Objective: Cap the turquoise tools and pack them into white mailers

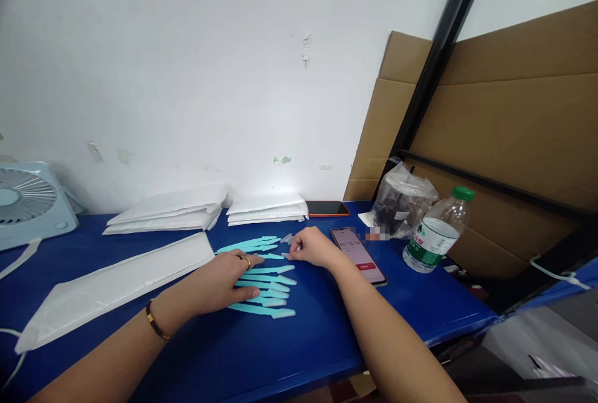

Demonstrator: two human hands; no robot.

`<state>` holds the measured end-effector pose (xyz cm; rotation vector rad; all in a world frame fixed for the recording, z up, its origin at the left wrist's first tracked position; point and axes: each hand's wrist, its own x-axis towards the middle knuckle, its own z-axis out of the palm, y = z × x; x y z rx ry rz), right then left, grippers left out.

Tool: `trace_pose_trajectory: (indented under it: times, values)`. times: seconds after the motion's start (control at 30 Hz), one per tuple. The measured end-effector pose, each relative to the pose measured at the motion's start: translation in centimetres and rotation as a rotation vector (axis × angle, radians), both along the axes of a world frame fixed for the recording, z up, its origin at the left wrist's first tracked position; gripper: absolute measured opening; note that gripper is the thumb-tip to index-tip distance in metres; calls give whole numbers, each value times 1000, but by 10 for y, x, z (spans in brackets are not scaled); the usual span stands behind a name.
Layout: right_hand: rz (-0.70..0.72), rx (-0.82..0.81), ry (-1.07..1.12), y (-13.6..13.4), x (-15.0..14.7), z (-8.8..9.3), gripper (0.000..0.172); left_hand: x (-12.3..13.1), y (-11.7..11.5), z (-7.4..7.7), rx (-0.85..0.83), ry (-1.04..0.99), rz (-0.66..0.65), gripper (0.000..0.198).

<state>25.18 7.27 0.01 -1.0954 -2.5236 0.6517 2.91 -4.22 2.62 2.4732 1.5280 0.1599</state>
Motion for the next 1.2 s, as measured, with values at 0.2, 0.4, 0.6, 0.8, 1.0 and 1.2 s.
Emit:
trace_pose_trajectory:
  times: [0.2,0.4,0.6,0.8,1.0,1.2]
  values:
    - [-19,2,8,-1,-1,-1,12,-3,-1,-3,-12,-17,16,63]
    - [-4,-33,-2,-4,-3,-1,14,-3,0,-2,-35,-22,18,64]
    - [-26,8,54,-8,-16,-6,11,1,-3,0,-42,-63,-52,57]
    - [25,-110,33,-8,-7,3,15,4,-5,3,-78,-87,-40,63]
    - [-200,123,54,13,28,16,13,-4,6,-6,61,-30,7,64]
    - [-94,128,-27,10,24,11,12,-6,8,-10,64,24,33,62]
